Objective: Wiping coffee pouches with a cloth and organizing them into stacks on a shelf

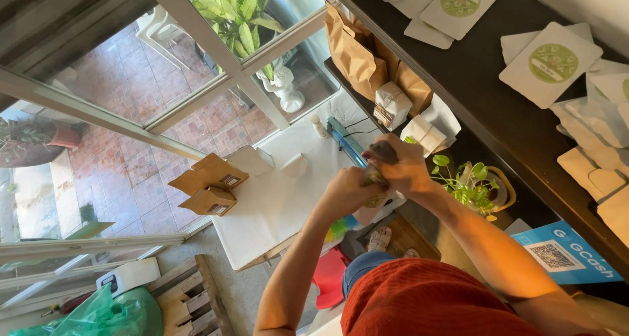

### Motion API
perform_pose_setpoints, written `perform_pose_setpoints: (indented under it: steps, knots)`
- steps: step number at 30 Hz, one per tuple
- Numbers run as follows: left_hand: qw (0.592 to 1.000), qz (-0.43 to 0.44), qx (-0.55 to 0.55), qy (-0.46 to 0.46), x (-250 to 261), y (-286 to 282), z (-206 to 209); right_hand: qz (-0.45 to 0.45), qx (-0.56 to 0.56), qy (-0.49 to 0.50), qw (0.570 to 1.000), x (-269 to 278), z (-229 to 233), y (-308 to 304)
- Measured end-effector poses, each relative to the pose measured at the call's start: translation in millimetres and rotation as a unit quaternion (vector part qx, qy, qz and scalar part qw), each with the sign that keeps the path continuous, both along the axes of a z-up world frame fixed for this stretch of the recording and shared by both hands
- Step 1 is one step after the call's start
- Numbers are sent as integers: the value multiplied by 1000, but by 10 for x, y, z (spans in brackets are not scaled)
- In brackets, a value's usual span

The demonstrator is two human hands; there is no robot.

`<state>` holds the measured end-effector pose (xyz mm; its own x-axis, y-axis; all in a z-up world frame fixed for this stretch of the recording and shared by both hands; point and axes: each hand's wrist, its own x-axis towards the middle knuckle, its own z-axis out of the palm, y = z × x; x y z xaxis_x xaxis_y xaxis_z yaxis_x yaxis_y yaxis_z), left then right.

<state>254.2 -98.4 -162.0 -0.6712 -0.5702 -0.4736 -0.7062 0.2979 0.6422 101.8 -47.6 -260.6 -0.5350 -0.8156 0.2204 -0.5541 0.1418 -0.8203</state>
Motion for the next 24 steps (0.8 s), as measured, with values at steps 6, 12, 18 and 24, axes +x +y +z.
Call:
perform_pose_setpoints:
  steps: [6,12,18,24]
  knots:
    - [997,45,36,54,219,5,-216,254,-234,-273,898,-479,-696,-368]
    - [979,150,48,133,411,14,-156,55,-228,-221,947,-286,1025,234]
    - [972,50,4,228,253,253,-278,279,-111,144,943,91,781,434]
    - [948,68,86,300,280,392,207,127,-31,-91,987,-344,603,363]
